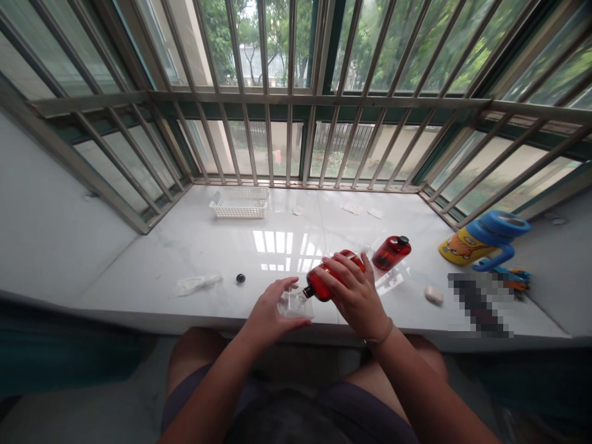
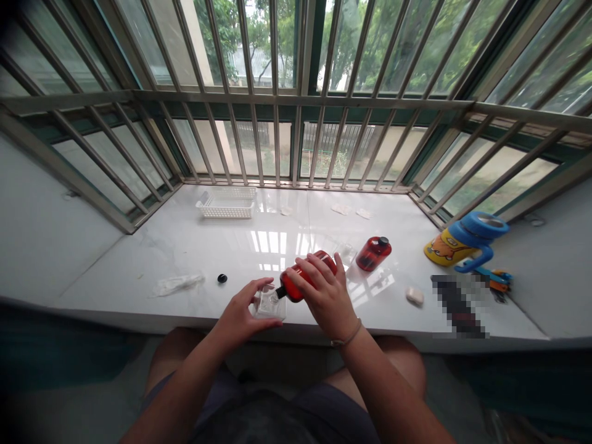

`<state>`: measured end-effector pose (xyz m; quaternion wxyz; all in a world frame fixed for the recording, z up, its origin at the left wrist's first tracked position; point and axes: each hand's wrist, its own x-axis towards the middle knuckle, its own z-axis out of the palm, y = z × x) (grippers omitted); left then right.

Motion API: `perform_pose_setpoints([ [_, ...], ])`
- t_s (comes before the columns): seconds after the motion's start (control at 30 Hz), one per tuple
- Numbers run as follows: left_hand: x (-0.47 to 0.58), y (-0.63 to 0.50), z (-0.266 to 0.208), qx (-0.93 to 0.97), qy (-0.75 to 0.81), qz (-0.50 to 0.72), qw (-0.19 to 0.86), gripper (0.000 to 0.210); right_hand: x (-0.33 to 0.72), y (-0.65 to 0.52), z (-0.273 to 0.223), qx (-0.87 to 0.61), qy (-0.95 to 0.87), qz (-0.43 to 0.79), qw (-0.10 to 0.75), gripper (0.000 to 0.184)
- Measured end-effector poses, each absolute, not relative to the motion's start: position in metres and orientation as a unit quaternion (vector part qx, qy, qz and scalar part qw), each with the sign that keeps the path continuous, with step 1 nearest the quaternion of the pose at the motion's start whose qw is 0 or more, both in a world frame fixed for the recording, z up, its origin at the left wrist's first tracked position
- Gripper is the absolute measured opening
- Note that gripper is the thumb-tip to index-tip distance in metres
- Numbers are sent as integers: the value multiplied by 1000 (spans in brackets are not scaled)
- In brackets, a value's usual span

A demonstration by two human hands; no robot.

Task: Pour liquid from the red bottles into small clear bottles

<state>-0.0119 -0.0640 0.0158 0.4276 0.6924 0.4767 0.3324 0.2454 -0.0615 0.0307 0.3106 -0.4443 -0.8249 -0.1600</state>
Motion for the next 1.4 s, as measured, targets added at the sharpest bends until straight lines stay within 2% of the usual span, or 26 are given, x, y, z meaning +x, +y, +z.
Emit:
perform_pose_setpoints([
  [1.4, -14, -64, 7, 692, 478, 339, 422, 83, 247, -60, 29, -455, -810, -193, 317, 51],
])
